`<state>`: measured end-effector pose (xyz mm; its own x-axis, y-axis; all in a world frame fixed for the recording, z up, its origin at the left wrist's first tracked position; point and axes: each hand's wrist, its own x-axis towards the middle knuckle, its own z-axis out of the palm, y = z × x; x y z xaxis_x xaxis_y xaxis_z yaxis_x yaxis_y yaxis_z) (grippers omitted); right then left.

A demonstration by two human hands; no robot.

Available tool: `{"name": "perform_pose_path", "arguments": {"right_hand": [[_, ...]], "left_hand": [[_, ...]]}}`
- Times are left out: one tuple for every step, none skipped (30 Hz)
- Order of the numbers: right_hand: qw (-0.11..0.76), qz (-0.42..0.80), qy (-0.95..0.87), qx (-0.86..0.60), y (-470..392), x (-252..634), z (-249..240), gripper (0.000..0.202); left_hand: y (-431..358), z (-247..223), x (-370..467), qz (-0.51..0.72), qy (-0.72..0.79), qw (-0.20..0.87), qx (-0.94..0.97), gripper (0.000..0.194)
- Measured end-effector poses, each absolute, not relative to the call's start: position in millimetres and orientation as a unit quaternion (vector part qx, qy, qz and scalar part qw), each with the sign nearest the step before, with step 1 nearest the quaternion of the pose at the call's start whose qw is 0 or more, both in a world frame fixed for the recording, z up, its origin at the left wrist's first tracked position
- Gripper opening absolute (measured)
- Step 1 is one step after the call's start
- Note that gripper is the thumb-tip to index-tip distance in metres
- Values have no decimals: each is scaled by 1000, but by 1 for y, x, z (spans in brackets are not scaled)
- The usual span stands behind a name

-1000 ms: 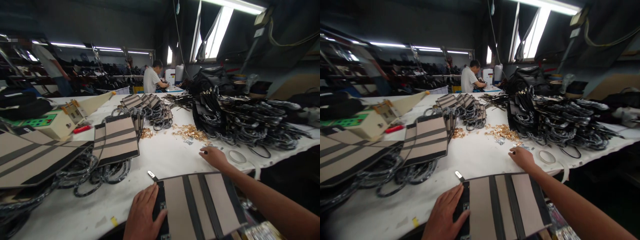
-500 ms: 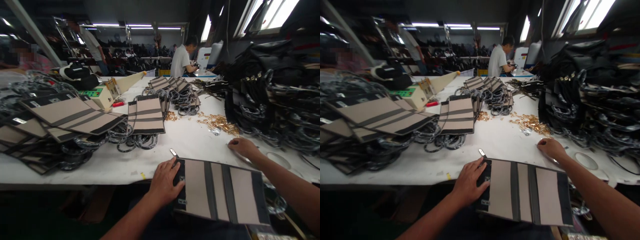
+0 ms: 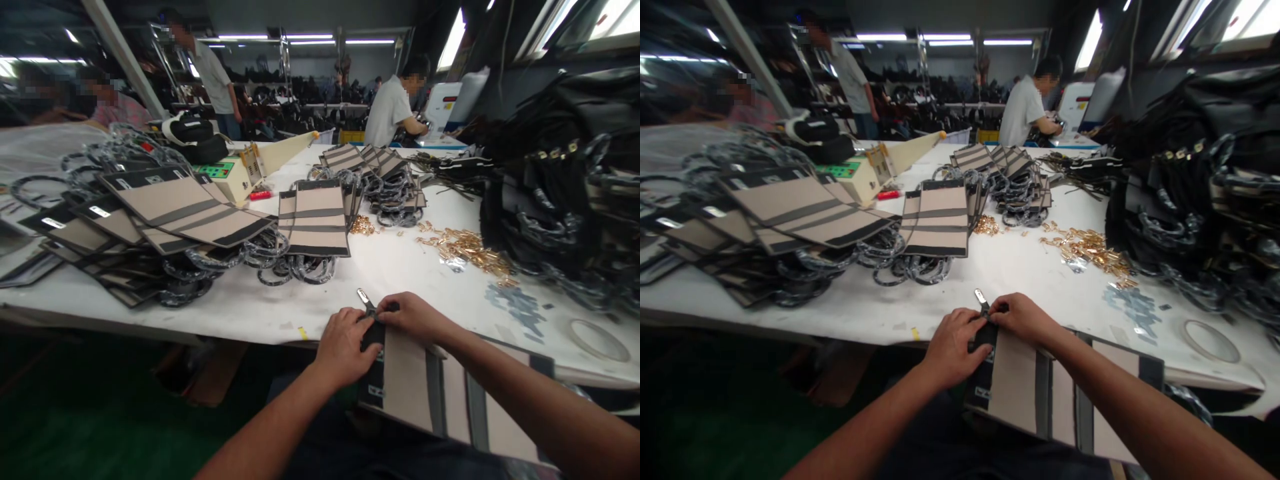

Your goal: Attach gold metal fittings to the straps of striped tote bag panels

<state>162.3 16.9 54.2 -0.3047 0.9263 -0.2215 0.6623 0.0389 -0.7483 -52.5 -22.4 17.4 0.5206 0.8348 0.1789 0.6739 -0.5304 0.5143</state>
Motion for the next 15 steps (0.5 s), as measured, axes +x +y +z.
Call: {"name": "perform_pose_path", "arguments": {"right_hand": [[157, 390, -706, -570, 18, 164, 51, 20], [151, 380, -710, -573, 19, 166, 50, 20], [147, 372, -713, -576, 19, 168, 49, 20], [143, 367, -716, -577, 18, 169, 48, 19], [139, 364, -718, -577, 17, 170, 49, 19], [135, 359, -721, -577, 16, 171, 49, 19], [131, 354, -723, -578, 15, 171, 49, 19], [128, 350, -725, -579, 14, 171, 50, 19], [125, 344, -726, -581, 14, 170, 50, 20], [124, 338, -727, -584, 13, 170, 50, 19], [121, 333, -728, -587, 13, 170, 49, 19], [119, 328, -729, -589, 12, 170, 49, 19], [116, 325, -730, -590, 12, 170, 49, 19], [114, 322, -731, -591, 12, 170, 48, 18], [111, 319, -732, -591, 12, 170, 48, 18]], "left_hand": [[-22, 17, -52, 211, 445, 195, 848, 49], [-22, 16, -52, 215, 446, 196, 846, 47], [-21, 16, -51, 220, 449, 197, 843, 45], [-21, 15, -50, 225, 451, 198, 841, 44], [-21, 15, -50, 229, 454, 199, 838, 42], [-20, 15, -49, 233, 455, 201, 836, 41], [-20, 14, -49, 235, 456, 201, 835, 40], [-20, 14, -49, 237, 456, 201, 834, 40], [-20, 14, -48, 239, 456, 200, 834, 40], [-19, 13, -48, 240, 456, 199, 834, 40], [-19, 13, -48, 241, 455, 198, 834, 40], [-19, 12, -48, 242, 455, 198, 834, 40], [-19, 12, -47, 244, 456, 198, 833, 40], [-19, 11, -47, 247, 456, 199, 832, 40], [-19, 11, -47, 250, 457, 200, 830, 40]]}}
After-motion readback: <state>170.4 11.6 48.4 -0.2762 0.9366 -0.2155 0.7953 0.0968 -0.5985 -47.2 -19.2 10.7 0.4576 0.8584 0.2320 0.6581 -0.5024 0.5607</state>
